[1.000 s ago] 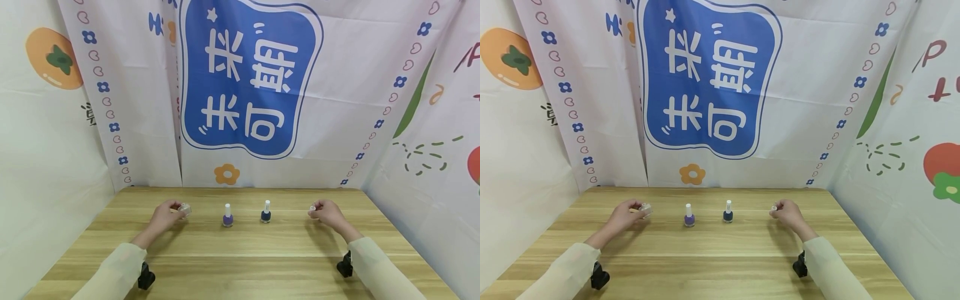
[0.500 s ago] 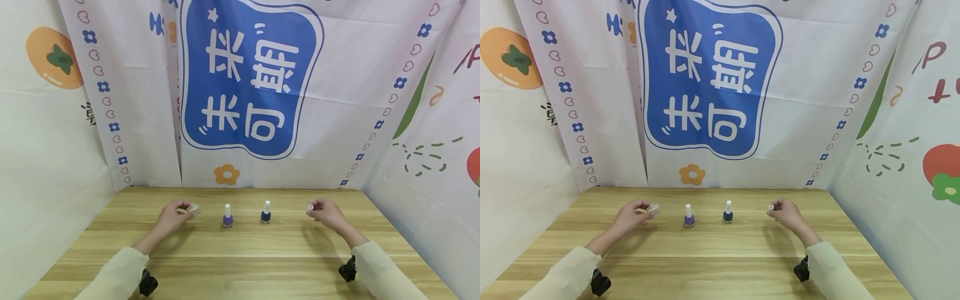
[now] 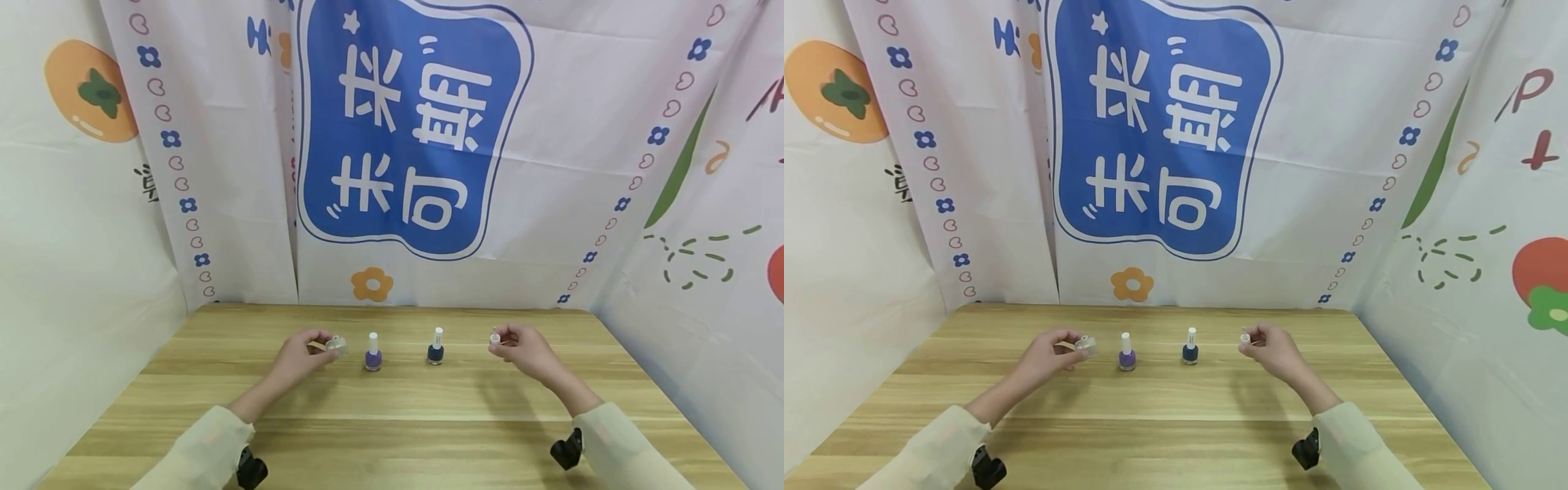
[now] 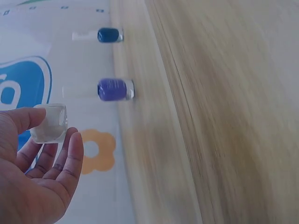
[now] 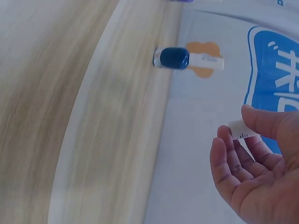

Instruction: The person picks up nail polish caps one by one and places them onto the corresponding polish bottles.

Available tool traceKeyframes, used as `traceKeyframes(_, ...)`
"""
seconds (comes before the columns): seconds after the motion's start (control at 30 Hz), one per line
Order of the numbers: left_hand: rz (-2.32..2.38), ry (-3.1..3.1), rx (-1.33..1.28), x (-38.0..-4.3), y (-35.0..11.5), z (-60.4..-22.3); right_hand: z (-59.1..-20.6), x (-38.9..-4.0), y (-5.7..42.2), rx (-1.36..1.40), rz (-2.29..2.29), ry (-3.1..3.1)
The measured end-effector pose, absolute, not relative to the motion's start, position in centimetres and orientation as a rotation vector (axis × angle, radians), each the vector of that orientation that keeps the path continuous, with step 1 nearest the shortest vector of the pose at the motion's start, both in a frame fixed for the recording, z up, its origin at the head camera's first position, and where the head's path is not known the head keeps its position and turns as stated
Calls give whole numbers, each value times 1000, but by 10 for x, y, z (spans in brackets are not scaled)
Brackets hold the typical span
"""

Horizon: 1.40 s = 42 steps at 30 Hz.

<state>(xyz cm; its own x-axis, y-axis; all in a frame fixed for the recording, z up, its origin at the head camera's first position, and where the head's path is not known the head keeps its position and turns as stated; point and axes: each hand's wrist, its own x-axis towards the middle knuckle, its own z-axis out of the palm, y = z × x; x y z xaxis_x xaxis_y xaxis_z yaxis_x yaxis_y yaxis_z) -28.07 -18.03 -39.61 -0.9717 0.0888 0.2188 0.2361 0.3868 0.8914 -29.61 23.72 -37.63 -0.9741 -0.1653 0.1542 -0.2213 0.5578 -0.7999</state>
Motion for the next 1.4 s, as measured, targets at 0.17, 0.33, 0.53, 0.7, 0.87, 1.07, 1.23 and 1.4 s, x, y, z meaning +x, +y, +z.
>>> traceKeyframes(0.17,-1673,-2513,-330,-277,-171,-394,-373,-292,230,390,1401,-2703)
traceKeyframes(0.33,-1709,-2521,-401,-273,-161,-394,-370,-287,224,417,1387,-2693)
traceKeyframes(0.53,-1731,-2562,-443,-266,-145,-395,-368,-280,217,475,1376,-2686)
traceKeyframes(0.7,-1748,-2570,-526,-262,-132,-394,-364,-275,212,508,1362,-2688)
traceKeyframes(0.87,-1786,-2551,-605,-259,-122,-395,-362,-269,207,567,1343,-2691)
traceKeyframes(1.07,-1782,-2552,-664,-256,-113,-398,-360,-263,199,688,1305,-2671)
traceKeyframes(1.23,-1779,-2564,-689,-255,-105,-399,-360,-260,192,756,1309,-2655)
traceKeyframes(1.4,-1795,-2568,-715,-252,-99,-398,-359,-258,186,788,1298,-2662)
